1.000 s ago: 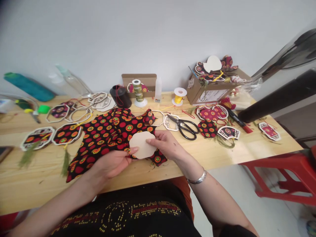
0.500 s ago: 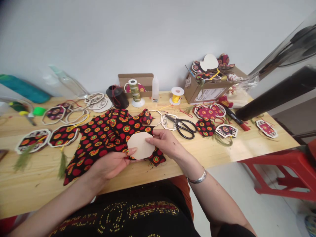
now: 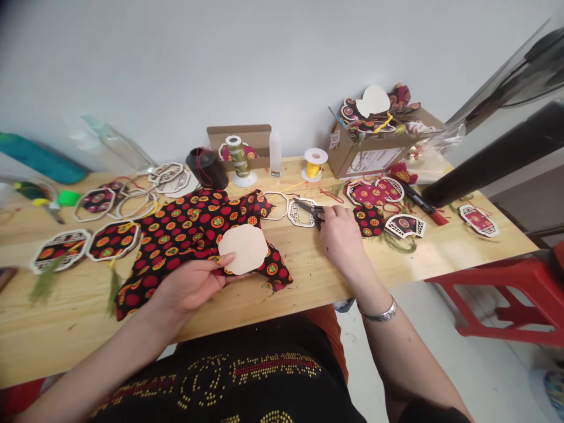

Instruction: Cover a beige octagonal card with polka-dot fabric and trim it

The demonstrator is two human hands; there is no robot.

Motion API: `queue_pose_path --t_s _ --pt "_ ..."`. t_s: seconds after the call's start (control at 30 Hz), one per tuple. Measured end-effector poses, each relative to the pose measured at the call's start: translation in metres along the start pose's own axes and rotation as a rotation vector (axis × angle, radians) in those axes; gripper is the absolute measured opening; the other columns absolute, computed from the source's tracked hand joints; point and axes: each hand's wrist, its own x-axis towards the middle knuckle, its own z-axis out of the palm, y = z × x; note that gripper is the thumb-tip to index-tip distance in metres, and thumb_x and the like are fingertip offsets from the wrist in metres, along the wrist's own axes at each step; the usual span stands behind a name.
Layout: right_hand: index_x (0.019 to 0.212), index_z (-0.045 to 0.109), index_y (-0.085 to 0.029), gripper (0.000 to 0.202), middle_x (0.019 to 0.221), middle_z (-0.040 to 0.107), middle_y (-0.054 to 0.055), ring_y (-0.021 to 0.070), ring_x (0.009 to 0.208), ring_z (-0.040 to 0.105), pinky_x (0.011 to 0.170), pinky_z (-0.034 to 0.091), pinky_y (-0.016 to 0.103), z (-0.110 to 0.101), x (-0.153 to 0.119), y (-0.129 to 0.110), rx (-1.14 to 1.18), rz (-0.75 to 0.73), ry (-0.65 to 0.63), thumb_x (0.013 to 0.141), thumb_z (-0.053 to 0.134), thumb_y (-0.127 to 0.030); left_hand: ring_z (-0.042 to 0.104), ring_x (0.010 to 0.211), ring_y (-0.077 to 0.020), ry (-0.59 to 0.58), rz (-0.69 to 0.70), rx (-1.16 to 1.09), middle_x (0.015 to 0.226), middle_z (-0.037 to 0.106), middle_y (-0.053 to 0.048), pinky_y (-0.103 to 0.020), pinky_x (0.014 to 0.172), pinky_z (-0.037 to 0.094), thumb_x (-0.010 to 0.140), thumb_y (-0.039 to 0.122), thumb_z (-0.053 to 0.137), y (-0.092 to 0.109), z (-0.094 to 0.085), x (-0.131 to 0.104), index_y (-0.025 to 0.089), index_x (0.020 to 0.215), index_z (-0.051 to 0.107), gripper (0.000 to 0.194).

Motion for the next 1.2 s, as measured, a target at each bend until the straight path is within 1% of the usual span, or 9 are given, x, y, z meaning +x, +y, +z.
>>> queue_pose_path --t_s 0.23,0.47,0.57,0.67,0.73,0.83,0.93,1.07,1.2 --pt "0.109 0.063 -0.001 0.030 0.105 0.065 0.023 0.0306 0.100 0.059 0.085 0.043 0.035 -0.009 0.004 -0.002 -0.112 0.002 -0.186 0.083 0.047 -0.008 0.069 0.103 -0.0290 0.054 0.042 -0.062 0.106 0.074 -0.018 -0.046 0.099 0.053 0.083 -0.010 0.045 0.005 0.003 -0.001 0.005 0.139 0.048 0.058" --pt "0.101 0.065 -0.007 0.025 0.096 0.066 0.018 0.0272 0.084 0.063 0.073 0.044 0.034 -0.021 -0.005 0.011 -0.066 0.044 -0.075 0.081 0.052 -0.015 0.068 0.106 -0.0306 0.058 0.074 -0.118 0.106 0.074 -0.018 -0.048 0.099 0.053 0.080 -0.012 0.046 0.009 0.006 -0.002 0.007 0.137 0.052 0.061" --pt "0.100 0.066 -0.011 0.026 0.089 0.067 0.014 0.0265 0.078 0.063 0.070 0.045 0.037 -0.023 -0.012 0.017 0.120 0.169 0.019 0.079 0.061 -0.025 0.069 0.105 -0.0300 0.064 0.081 -0.091 0.109 0.073 -0.018 -0.048 0.099 0.053 0.081 -0.011 0.044 0.010 0.008 -0.003 0.007 0.137 0.051 0.060" --pt "0.088 0.066 -0.015 0.030 0.076 0.065 0.008 0.0208 0.067 0.058 0.064 0.045 0.035 -0.028 -0.021 0.016 0.560 0.260 0.008 0.072 0.071 -0.040 0.069 0.105 -0.0292 0.060 0.099 -0.072 0.113 0.072 -0.018 -0.047 0.099 0.053 0.082 -0.010 0.044 0.012 0.009 -0.003 0.008 0.139 0.048 0.061" --pt "0.082 0.064 -0.017 0.036 0.071 0.061 0.004 0.0158 0.061 0.053 0.058 0.044 0.031 -0.031 -0.033 0.010 0.921 0.231 -0.118 0.067 0.076 -0.047 0.069 0.106 -0.0289 0.043 0.114 -0.073 0.115 0.071 -0.018 -0.046 0.099 0.053 0.082 -0.009 0.046 0.013 0.008 -0.002 0.008 0.141 0.045 0.061" --pt "0.090 0.066 -0.017 0.049 0.072 0.056 0.002 0.0127 0.060 0.046 0.055 0.040 0.029 -0.030 -0.059 -0.005 1.335 0.038 -0.436 0.069 0.073 -0.061 0.070 0.104 -0.0281 0.028 0.132 -0.071 0.114 0.072 -0.018 -0.044 0.098 0.054 0.083 -0.008 0.048 0.016 0.006 0.000 0.007 0.143 0.042 0.063" --pt "0.111 0.065 -0.016 0.075 0.085 0.055 0.006 0.0158 0.072 0.047 0.064 0.041 0.031 -0.018 -0.086 -0.024 1.536 -0.124 -0.649 0.078 0.044 -0.080 0.071 0.101 -0.0266 0.011 0.151 -0.067 0.115 0.072 -0.017 -0.042 0.097 0.055 0.082 -0.008 0.048 0.018 0.005 0.002 0.009 0.144 0.041 0.065" --pt "0.099 0.065 -0.014 0.086 0.074 0.049 0.003 0.0123 0.060 0.044 0.055 0.036 0.029 0.000 -0.106 -0.050 1.836 0.039 -0.894 0.076 0.027 -0.088 0.071 0.101 -0.0262 -0.008 0.209 -0.073 0.116 0.072 -0.017 -0.041 0.097 0.055 0.081 -0.009 0.049 0.022 0.008 0.003 0.010 0.144 0.042 0.066" --pt "0.088 0.063 -0.014 0.085 0.069 0.046 0.000 0.0104 0.057 0.042 0.053 0.035 0.027 0.007 -0.105 -0.068 1.916 0.208 -1.031 0.069 0.036 -0.091 0.070 0.104 -0.0257 0.012 0.239 -0.110 0.118 0.071 -0.014 -0.040 0.096 0.055 0.082 -0.009 0.046 0.027 0.014 0.000 0.014 0.143 0.045 0.065"
